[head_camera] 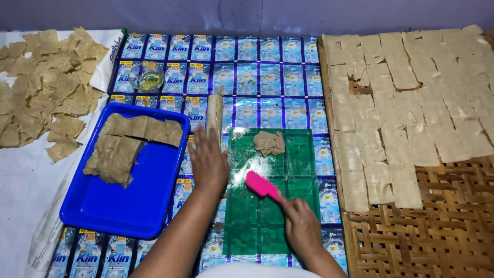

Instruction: Roll out thin sheets of dough using a rolling pin and spatula, and transfer the flattened pieces onto a large bamboo tray for drying.

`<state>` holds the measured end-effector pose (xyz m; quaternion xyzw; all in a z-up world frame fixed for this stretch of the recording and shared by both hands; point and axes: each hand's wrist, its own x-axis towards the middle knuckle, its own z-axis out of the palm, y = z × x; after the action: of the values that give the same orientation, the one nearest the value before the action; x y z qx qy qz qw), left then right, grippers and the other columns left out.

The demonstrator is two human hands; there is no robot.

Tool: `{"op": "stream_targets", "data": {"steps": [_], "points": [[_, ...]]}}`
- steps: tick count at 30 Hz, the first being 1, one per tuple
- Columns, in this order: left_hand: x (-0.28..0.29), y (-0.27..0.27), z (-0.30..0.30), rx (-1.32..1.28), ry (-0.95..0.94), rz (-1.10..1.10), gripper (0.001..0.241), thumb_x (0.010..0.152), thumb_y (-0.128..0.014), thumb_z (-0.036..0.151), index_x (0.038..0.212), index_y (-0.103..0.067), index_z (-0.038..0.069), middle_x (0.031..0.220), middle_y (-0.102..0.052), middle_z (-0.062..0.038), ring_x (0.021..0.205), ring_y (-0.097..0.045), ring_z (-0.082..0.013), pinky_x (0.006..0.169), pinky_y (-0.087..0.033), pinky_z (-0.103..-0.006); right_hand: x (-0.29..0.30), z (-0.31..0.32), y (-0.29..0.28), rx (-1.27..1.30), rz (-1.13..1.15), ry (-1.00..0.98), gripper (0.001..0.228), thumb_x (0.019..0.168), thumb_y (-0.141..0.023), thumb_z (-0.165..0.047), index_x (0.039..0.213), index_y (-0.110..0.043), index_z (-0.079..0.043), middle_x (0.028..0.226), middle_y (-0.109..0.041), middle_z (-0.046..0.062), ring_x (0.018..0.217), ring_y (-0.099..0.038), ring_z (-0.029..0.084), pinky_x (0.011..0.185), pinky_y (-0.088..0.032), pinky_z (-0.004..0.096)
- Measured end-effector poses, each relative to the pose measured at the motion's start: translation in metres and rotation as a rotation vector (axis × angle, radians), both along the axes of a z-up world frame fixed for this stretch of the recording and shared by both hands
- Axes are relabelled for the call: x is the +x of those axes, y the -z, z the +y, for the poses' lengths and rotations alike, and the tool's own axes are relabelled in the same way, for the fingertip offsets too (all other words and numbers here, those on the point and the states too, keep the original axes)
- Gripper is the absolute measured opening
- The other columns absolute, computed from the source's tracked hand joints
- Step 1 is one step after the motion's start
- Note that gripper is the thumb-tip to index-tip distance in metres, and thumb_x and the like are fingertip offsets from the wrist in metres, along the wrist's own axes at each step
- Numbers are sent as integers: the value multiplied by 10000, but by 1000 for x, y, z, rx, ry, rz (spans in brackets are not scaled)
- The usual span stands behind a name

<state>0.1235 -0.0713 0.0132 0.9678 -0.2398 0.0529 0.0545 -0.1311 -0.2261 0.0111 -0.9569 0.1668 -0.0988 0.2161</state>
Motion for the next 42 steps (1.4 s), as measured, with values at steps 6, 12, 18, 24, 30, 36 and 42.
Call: {"op": "stream_targets", "data": {"steps": [6,12,18,24,30,36,42], "points": [[-2,5,36,-231,-196,196,854,784,-816,296,1447,-432,-81,1110,-645,-252,945,-664,-406,832,-550,-495,-10,25,-17,85,12,-217,446,891,-705,-294,1332,-690,-227,1273,-592,121,1109,-564,309,967,-413,462],[-19,-56,42,-225,103,130,711,735,-855,209,1382,-568,136,1159,-635,-153,1000,-655,-345,856,-548,-503,42,-26,-65,-54,-300,-56,377,883,-689,-106,1248,-701,-199,1297,-631,151,1154,-600,322,949,-539,450],[18,-57,-12,-124,551,319,631,831,-774,300,1425,-562,276,1209,-653,-103,1216,-606,-352,1051,-457,-497,136,-100,-78,-380,-272,-184,347,1033,-557,-434,1243,-682,-188,1343,-614,94,1223,-619,352,1112,-372,563],[51,-20,-58,-69,599,236,651,836,-776,396,1439,-535,351,1155,-662,-74,1164,-629,-306,1037,-458,-448,181,-127,-2,-249,201,-80,605,1124,-224,-554,1454,-586,-200,1493,-576,91,1403,-531,270,1200,-235,645],[38,-55,-61,-39,533,211,539,1054,-317,565,1509,-469,319,1610,-414,-153,1539,-286,-379,1211,-201,-634,173,-112,0,-279,150,38,530,1130,-271,-420,1492,-553,-157,1543,-537,132,1450,-478,287,1228,-146,615],[64,-46,-88,48,288,347,706,1065,-145,605,1621,-291,194,1717,-169,-152,1601,-71,-304,1254,8,-609,209,-132,1,-176,301,94,631,1086,-235,-498,1612,-373,-177,1694,-273,172,1585,-197,300,1236,-10,623],[2,-55,-44,-88,349,259,655,1087,-255,542,1599,-342,142,1644,-309,-225,1555,-216,-366,1234,-111,-602,134,-86,-8,-257,9,16,690,1088,-419,-422,1579,-330,54,1651,-268,321,1558,-203,411,1235,-52,596]]}}
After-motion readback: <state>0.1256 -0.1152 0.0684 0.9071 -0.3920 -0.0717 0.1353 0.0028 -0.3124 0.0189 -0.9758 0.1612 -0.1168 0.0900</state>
